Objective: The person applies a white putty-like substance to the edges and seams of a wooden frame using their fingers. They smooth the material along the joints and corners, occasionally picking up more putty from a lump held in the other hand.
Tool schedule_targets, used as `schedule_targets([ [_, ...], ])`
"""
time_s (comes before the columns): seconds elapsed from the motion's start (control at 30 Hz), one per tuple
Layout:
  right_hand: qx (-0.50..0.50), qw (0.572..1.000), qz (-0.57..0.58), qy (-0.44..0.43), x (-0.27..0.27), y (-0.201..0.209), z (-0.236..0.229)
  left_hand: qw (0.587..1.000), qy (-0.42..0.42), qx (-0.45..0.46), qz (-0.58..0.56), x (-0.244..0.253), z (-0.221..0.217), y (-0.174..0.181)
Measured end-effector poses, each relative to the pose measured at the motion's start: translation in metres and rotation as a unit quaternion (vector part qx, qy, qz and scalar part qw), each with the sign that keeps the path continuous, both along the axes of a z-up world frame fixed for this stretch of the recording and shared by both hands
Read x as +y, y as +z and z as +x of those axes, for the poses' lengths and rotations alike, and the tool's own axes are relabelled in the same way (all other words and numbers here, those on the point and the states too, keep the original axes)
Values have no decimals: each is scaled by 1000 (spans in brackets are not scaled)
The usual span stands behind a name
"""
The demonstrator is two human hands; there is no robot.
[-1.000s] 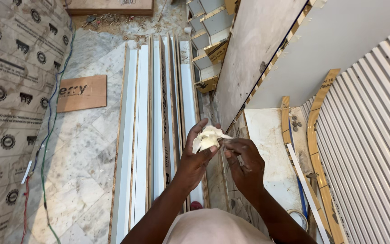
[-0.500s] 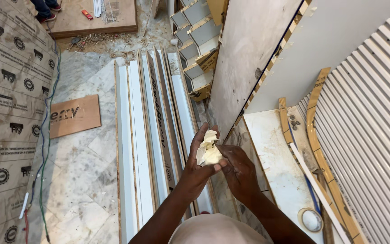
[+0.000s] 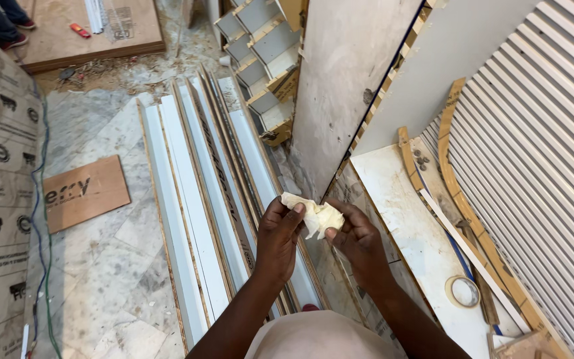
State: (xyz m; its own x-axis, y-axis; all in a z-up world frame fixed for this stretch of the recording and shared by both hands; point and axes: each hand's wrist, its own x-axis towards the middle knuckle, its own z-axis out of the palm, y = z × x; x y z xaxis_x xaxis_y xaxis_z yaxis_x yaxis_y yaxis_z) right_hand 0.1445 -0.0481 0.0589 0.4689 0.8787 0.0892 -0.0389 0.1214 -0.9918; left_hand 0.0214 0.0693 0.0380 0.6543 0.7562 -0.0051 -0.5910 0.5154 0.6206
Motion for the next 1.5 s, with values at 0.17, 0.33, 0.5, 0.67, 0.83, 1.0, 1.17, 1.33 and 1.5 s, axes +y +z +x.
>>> schedule_targets([
  [0.17,128,989,76,15,-1,0,-6,1000,8,21,-10,9,-1,2],
  [0.33,172,981,88,-5,3,-3,-9,992,44,59,100,12,-1,4],
  [0.5,263,959,107,4,3,-18,-3,934,81,168,306,16,-2,7],
  [0.67,223,969,97,-41,10,-41,-8,876,92,230,414,15,-13,14],
  [0.83,142,986,78,-45,9,-64,-20,890,-69,275,357,7,-22,-11],
  [1.0,-247,966,-10,-78,14,-72,-19,929,-132,197,283,23,-27,-34],
  [1.17,-262,960,63,-73,44,-33,4,905,-202,181,328,49,-35,-20],
  [1.33,-270,958,91,-38,80,9,-39,913,-128,95,377,37,-30,12],
  [1.5,-378,918,113,-35,85,1,-111,965,-46,88,243,62,-43,17],
])
